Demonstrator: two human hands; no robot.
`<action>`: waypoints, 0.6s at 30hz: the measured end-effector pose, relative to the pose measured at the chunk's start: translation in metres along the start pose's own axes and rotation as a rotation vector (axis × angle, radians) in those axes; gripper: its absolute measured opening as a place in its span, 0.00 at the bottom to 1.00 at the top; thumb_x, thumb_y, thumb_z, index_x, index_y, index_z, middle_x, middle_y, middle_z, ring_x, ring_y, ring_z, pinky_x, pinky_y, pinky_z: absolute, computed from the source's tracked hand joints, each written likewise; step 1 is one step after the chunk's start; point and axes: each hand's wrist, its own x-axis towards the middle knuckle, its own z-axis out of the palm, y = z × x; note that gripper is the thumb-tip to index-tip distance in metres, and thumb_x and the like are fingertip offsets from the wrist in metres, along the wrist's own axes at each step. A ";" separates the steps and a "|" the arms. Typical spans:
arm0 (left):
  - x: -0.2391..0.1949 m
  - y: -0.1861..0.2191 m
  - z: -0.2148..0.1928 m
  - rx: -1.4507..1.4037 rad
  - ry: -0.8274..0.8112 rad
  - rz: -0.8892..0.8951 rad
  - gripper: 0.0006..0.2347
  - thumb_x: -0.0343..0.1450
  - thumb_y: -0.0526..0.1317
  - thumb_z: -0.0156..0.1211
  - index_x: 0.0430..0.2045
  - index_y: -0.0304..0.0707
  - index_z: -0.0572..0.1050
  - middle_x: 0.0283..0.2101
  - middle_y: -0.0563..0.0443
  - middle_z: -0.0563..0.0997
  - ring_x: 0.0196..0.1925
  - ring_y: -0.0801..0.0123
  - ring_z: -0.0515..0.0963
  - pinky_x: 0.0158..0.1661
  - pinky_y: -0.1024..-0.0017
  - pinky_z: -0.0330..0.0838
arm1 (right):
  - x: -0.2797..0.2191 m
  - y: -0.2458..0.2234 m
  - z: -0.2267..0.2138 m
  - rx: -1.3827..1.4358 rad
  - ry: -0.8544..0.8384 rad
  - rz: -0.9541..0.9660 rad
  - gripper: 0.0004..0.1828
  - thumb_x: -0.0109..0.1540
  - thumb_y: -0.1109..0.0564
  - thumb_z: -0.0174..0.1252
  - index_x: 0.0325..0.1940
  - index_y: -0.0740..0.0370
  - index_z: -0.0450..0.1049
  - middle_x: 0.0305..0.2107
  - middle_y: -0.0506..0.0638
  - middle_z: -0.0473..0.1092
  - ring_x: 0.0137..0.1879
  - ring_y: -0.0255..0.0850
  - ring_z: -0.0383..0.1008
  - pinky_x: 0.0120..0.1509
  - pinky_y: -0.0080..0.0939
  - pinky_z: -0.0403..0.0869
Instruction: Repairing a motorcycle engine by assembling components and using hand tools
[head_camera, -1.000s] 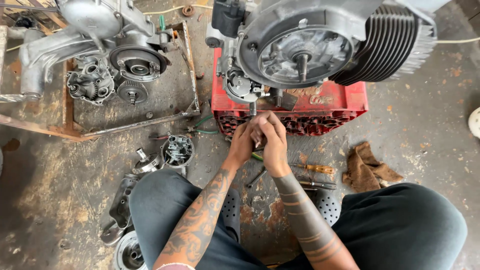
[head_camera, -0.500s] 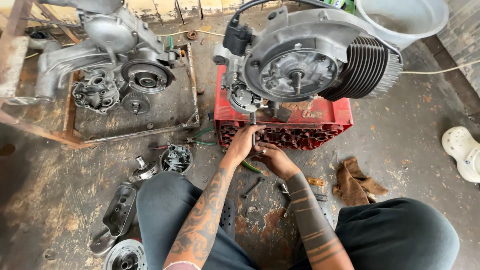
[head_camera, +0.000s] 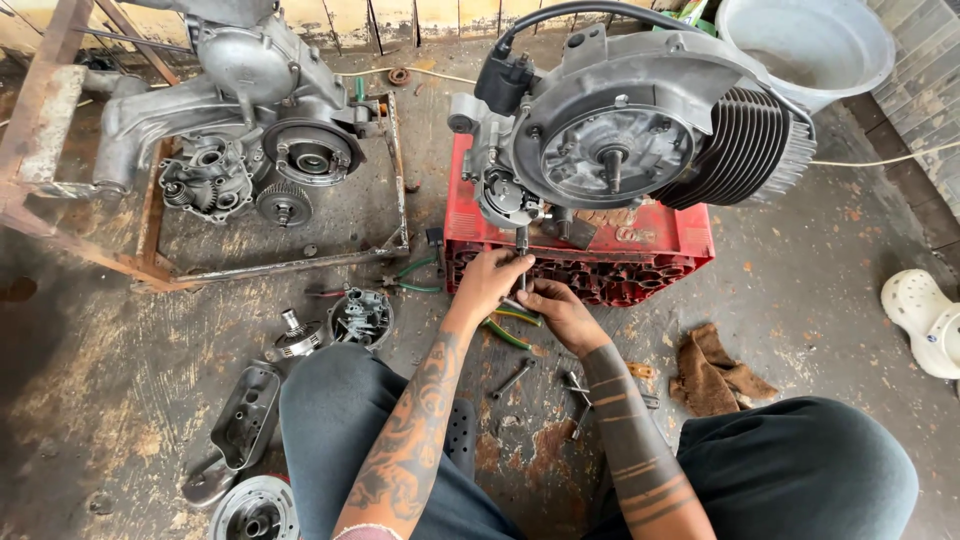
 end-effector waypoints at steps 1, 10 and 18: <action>-0.003 0.001 -0.001 -0.016 -0.010 0.012 0.22 0.70 0.54 0.62 0.39 0.30 0.82 0.35 0.34 0.82 0.39 0.53 0.83 0.34 0.65 0.76 | -0.001 -0.007 0.001 -0.136 0.029 0.031 0.11 0.63 0.54 0.66 0.32 0.62 0.74 0.26 0.46 0.69 0.36 0.35 0.69 0.45 0.36 0.66; -0.014 0.031 -0.017 0.103 0.014 0.051 0.20 0.67 0.52 0.64 0.41 0.32 0.83 0.42 0.32 0.84 0.52 0.41 0.81 0.47 0.56 0.75 | -0.007 -0.064 0.040 -0.840 0.109 0.173 0.19 0.60 0.46 0.67 0.31 0.66 0.79 0.23 0.56 0.73 0.33 0.46 0.73 0.41 0.44 0.68; 0.008 0.016 -0.011 0.305 0.028 0.004 0.19 0.67 0.51 0.63 0.45 0.38 0.82 0.46 0.36 0.84 0.53 0.45 0.82 0.52 0.56 0.75 | 0.007 -0.081 0.026 -0.381 0.059 0.559 0.30 0.62 0.46 0.64 0.60 0.71 0.75 0.49 0.63 0.74 0.53 0.53 0.75 0.55 0.48 0.75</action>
